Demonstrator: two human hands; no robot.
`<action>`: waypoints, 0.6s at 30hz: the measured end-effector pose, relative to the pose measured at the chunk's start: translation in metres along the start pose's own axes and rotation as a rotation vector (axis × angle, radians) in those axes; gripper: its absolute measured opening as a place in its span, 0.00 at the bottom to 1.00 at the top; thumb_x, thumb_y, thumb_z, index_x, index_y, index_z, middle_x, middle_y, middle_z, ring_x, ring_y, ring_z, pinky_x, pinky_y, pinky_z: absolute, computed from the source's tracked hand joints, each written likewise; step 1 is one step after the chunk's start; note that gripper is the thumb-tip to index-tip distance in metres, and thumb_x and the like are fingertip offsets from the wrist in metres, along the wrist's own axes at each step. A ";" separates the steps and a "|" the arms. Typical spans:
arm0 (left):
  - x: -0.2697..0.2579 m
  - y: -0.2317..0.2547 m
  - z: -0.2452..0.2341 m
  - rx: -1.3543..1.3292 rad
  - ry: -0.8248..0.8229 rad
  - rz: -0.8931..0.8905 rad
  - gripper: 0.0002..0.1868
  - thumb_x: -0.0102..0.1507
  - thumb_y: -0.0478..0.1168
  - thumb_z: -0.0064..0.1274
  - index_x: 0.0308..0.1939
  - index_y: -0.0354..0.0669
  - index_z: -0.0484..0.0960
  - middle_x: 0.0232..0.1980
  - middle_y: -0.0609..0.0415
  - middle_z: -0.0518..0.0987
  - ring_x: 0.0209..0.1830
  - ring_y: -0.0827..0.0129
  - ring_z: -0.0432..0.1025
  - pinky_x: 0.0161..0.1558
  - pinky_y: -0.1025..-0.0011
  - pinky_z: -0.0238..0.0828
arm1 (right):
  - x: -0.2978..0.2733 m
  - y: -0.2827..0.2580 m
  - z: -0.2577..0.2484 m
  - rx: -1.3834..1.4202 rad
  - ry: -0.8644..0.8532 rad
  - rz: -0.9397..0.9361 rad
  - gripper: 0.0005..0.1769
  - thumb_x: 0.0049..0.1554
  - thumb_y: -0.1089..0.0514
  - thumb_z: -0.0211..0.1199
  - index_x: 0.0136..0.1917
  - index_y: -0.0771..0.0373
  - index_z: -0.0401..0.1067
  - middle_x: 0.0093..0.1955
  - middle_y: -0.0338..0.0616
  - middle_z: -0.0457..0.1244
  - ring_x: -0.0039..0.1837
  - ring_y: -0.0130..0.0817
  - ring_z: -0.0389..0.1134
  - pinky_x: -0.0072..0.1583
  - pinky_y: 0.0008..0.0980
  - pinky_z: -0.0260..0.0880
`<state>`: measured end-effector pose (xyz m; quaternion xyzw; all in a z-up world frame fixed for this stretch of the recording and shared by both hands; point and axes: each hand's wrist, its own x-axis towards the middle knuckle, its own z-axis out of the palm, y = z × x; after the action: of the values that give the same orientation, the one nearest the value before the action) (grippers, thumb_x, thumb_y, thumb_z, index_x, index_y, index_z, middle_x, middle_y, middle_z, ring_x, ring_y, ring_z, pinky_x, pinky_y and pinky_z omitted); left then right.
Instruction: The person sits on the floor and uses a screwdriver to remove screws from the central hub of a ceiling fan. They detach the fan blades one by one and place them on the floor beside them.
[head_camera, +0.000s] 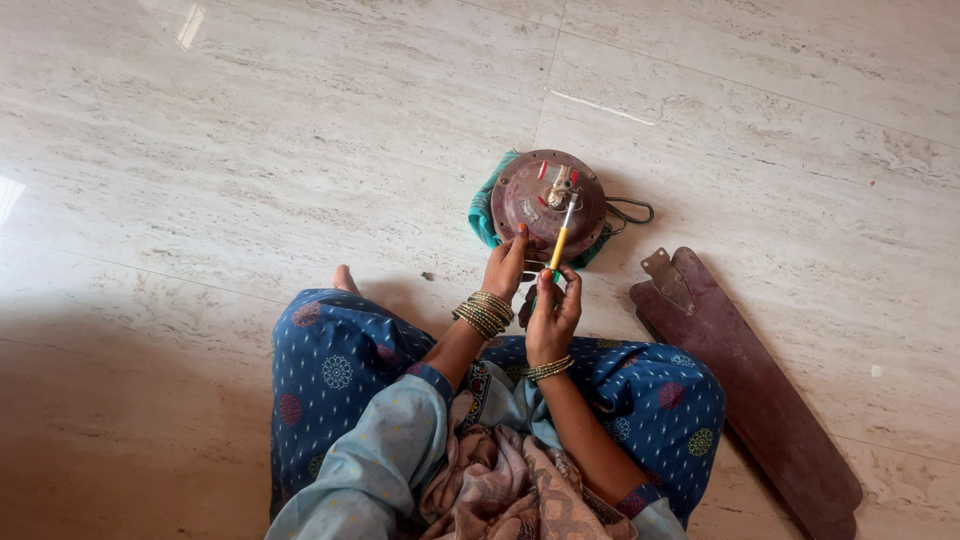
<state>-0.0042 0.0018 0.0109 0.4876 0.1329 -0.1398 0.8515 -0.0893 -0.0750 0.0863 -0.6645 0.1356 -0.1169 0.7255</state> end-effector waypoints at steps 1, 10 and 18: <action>-0.001 0.001 0.000 0.009 -0.004 -0.020 0.39 0.68 0.66 0.40 0.51 0.27 0.79 0.43 0.42 0.85 0.41 0.62 0.81 0.43 0.67 0.78 | 0.004 0.001 -0.001 0.019 0.027 -0.030 0.19 0.66 0.48 0.59 0.62 0.64 0.66 0.40 0.30 0.64 0.40 0.14 0.58 0.41 0.19 0.57; -0.005 0.006 0.002 0.058 0.001 -0.071 0.41 0.68 0.68 0.38 0.52 0.28 0.80 0.42 0.44 0.85 0.41 0.63 0.80 0.42 0.66 0.79 | 0.012 0.001 -0.005 -0.117 0.006 0.156 0.21 0.64 0.46 0.59 0.61 0.64 0.69 0.33 0.32 0.59 0.35 0.17 0.54 0.36 0.22 0.51; -0.002 0.003 0.002 0.065 -0.008 -0.053 0.40 0.69 0.68 0.38 0.52 0.28 0.80 0.43 0.41 0.85 0.41 0.61 0.80 0.42 0.65 0.79 | 0.011 -0.002 -0.003 -0.081 0.002 0.031 0.20 0.65 0.49 0.60 0.61 0.68 0.72 0.45 0.34 0.67 0.46 0.16 0.65 0.46 0.19 0.65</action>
<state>-0.0052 0.0017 0.0149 0.5107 0.1379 -0.1685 0.8317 -0.0799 -0.0822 0.0873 -0.6912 0.1514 -0.1008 0.6994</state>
